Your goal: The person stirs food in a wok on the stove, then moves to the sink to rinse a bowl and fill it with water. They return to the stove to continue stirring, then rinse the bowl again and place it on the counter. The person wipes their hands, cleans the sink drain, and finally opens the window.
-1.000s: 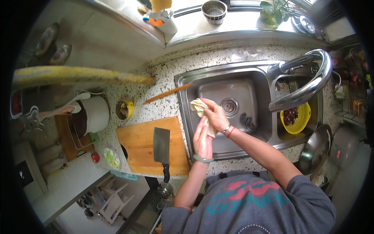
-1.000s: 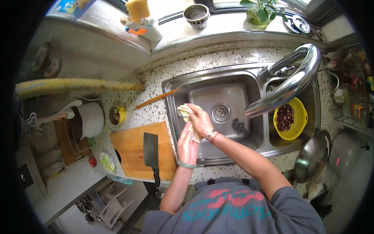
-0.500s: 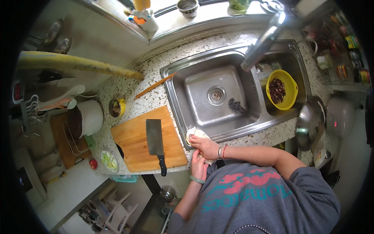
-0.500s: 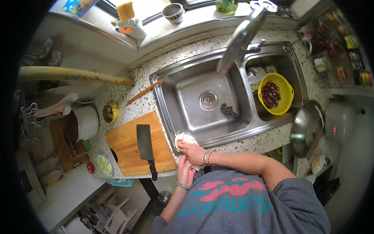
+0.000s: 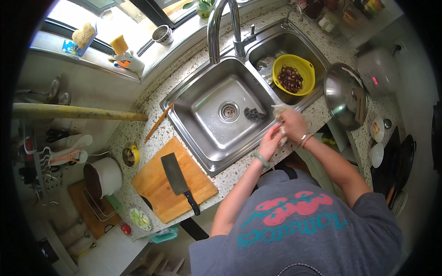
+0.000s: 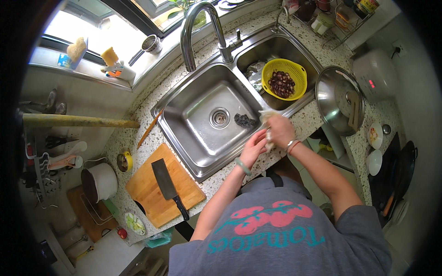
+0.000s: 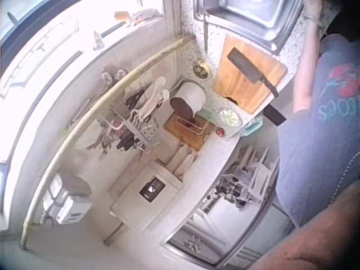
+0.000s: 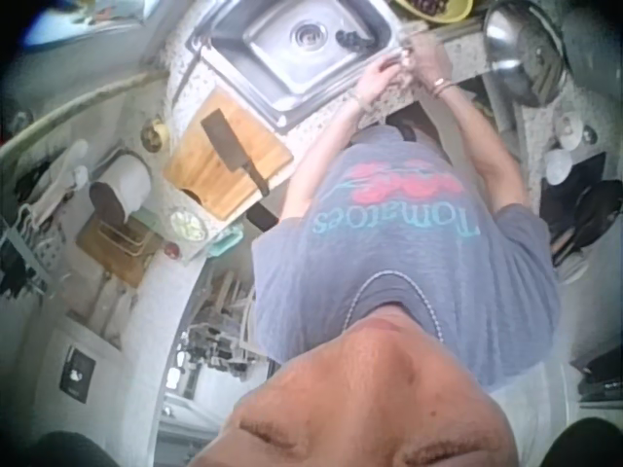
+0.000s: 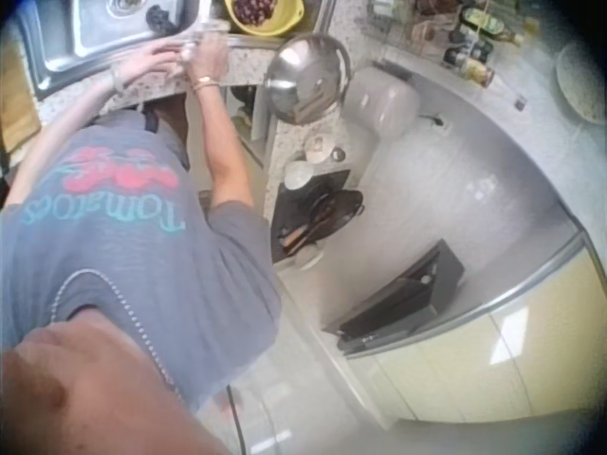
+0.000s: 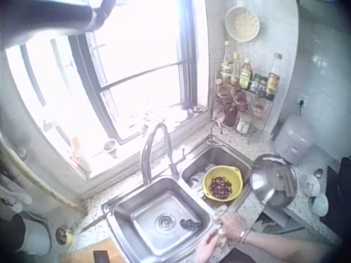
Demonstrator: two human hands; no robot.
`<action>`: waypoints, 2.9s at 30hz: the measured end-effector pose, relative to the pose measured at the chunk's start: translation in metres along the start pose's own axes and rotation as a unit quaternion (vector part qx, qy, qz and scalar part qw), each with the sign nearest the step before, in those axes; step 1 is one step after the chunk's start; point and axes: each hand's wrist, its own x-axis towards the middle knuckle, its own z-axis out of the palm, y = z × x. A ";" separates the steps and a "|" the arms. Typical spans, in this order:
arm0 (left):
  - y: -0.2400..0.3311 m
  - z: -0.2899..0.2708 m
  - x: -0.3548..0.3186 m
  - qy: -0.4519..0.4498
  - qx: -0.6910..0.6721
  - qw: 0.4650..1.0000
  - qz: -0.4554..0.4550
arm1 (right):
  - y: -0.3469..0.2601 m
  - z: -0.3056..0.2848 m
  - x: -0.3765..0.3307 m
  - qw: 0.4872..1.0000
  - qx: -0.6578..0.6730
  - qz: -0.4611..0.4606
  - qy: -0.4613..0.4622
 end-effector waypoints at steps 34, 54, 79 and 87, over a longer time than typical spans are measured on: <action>-0.012 -0.081 -0.038 0.424 -0.290 0.851 0.107 | -0.030 0.274 0.123 0.930 -0.053 -0.213 -0.294; -0.019 -0.086 -0.039 0.398 -0.300 0.860 0.112 | -0.022 0.270 0.126 0.919 -0.072 -0.297 -0.248; -0.012 -0.089 -0.038 0.402 -0.316 0.855 0.084 | -0.017 0.266 0.137 0.871 -0.152 -0.381 -0.272; -0.017 -0.090 -0.040 0.389 -0.308 0.862 0.103 | -0.025 0.223 0.147 0.894 -0.021 -0.406 -0.187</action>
